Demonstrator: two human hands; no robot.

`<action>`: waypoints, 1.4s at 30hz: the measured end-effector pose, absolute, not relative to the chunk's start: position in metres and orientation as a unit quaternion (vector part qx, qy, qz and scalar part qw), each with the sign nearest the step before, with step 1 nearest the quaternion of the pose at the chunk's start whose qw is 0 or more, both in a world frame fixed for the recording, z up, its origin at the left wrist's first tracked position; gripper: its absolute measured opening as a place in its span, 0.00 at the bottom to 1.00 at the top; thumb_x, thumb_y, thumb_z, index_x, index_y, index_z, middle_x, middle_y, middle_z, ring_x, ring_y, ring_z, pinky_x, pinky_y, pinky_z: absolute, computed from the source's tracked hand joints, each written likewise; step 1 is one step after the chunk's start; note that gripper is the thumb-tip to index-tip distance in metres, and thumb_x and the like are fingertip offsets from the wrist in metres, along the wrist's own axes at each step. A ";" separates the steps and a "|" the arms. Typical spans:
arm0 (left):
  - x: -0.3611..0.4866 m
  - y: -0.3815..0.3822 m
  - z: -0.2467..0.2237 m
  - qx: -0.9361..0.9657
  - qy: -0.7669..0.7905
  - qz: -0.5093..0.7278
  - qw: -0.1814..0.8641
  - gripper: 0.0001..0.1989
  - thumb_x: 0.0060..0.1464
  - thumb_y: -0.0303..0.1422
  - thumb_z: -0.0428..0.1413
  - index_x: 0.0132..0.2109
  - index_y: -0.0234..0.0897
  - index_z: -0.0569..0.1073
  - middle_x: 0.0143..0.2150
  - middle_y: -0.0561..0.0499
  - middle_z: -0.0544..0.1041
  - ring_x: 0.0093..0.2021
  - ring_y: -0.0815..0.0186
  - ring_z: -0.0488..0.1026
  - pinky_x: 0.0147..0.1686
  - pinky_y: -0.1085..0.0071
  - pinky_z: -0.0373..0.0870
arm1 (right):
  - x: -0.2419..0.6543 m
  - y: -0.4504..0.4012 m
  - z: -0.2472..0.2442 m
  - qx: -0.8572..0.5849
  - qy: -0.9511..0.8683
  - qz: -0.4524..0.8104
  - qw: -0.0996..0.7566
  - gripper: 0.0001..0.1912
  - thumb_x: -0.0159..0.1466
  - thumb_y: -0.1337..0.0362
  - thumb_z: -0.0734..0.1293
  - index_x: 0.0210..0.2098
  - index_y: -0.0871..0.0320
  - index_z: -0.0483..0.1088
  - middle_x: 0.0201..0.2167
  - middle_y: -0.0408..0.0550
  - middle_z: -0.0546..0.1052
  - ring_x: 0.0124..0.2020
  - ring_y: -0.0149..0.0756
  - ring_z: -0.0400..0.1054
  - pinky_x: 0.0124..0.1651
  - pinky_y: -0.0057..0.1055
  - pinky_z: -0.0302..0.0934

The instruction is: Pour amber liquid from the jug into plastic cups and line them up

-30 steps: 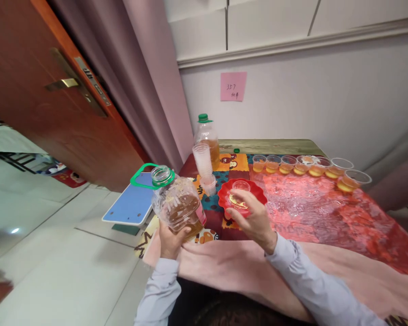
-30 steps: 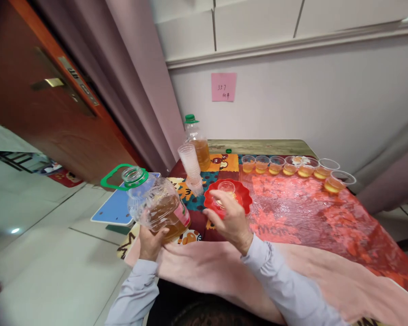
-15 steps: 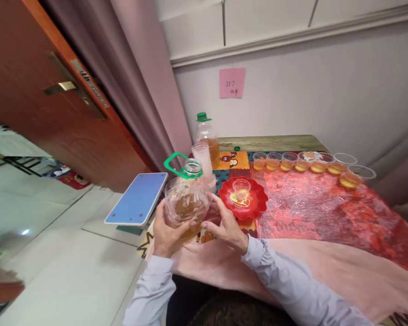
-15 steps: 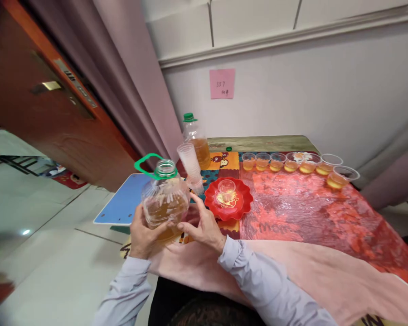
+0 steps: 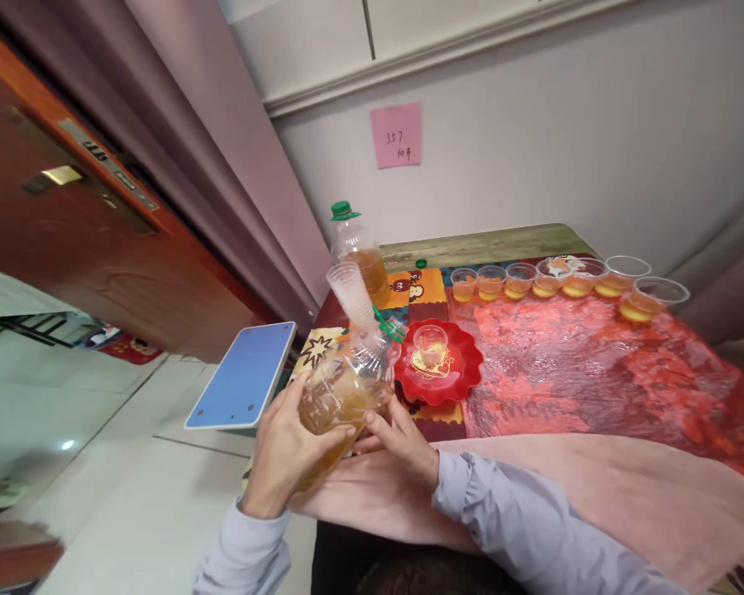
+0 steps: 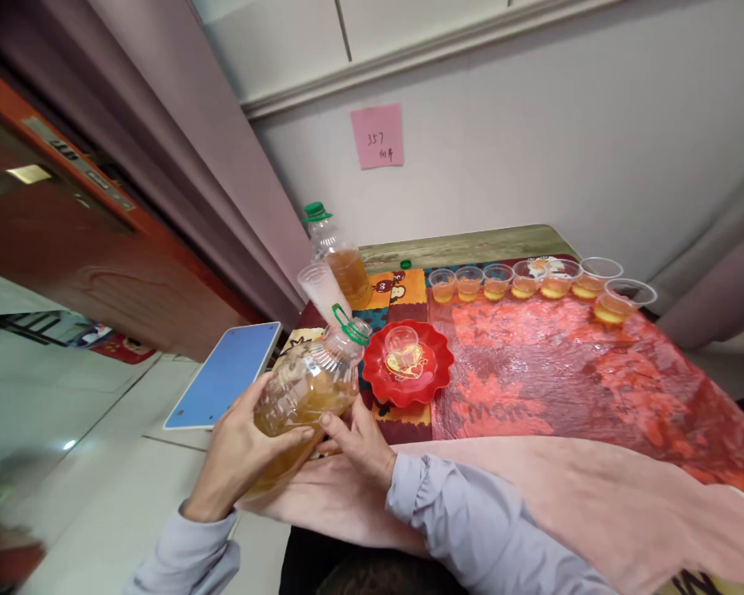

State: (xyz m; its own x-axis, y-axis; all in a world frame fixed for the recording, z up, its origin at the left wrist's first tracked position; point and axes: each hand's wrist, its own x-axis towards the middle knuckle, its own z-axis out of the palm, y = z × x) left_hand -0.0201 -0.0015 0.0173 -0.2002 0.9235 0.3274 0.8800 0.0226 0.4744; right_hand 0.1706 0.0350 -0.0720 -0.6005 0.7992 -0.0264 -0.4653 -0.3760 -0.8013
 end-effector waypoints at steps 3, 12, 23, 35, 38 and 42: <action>-0.019 0.002 0.023 0.651 0.711 0.266 0.019 0.52 0.35 0.57 0.74 0.67 0.42 0.73 0.62 0.38 0.81 0.59 0.38 0.79 0.58 0.44 0.76 | 0.167 0.033 -0.075 -0.206 -0.369 0.818 0.389 0.39 0.63 0.39 0.75 0.65 0.47 0.59 0.65 0.55 0.73 0.54 0.50 0.79 0.49 0.50 0.80; -0.014 0.012 0.035 0.674 0.697 0.247 -0.007 0.49 0.32 0.54 0.75 0.63 0.43 0.77 0.53 0.41 0.85 0.49 0.41 0.83 0.49 0.51 0.79 | 0.163 0.033 -0.081 -0.187 -0.338 0.832 0.398 0.38 0.63 0.39 0.75 0.64 0.45 0.60 0.63 0.53 0.74 0.54 0.48 0.80 0.53 0.52 0.79; -0.008 0.017 0.049 0.685 0.706 0.179 -0.010 0.48 0.35 0.54 0.74 0.64 0.44 0.75 0.55 0.41 0.84 0.50 0.41 0.82 0.44 0.54 0.77 | 0.159 0.036 -0.084 -0.168 -0.321 0.841 0.402 0.39 0.62 0.39 0.76 0.63 0.46 0.59 0.64 0.54 0.74 0.49 0.45 0.81 0.51 0.50 0.79; 0.006 0.027 0.067 0.685 0.718 0.125 -0.011 0.47 0.35 0.52 0.73 0.63 0.43 0.74 0.53 0.40 0.84 0.51 0.40 0.82 0.47 0.52 0.76 | 0.159 0.038 -0.084 -0.166 -0.292 0.850 0.405 0.40 0.60 0.38 0.77 0.61 0.48 0.61 0.60 0.52 0.76 0.47 0.42 0.82 0.49 0.45 0.79; 0.017 0.027 0.078 0.675 0.733 0.086 -0.003 0.44 0.40 0.49 0.71 0.64 0.43 0.72 0.55 0.41 0.83 0.54 0.41 0.81 0.50 0.52 0.75 | 0.159 0.039 -0.083 -0.165 -0.285 0.852 0.407 0.40 0.60 0.38 0.77 0.61 0.49 0.61 0.60 0.52 0.76 0.45 0.40 0.81 0.49 0.44 0.79; 0.027 0.027 0.089 0.666 0.743 0.056 0.019 0.42 0.44 0.48 0.69 0.65 0.43 0.71 0.58 0.41 0.82 0.57 0.44 0.80 0.55 0.53 0.74 | 0.159 0.039 -0.082 -0.165 -0.274 0.852 0.414 0.39 0.60 0.38 0.77 0.61 0.49 0.62 0.61 0.52 0.75 0.46 0.41 0.81 0.49 0.44 0.79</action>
State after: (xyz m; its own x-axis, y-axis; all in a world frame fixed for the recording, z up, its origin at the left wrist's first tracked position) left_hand 0.0271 0.0271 0.0894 -0.1115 0.9927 0.0462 0.9885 0.1061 0.1074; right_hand 0.1592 0.0395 -0.0822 -0.6018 0.7967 -0.0549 -0.6159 -0.5068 -0.6032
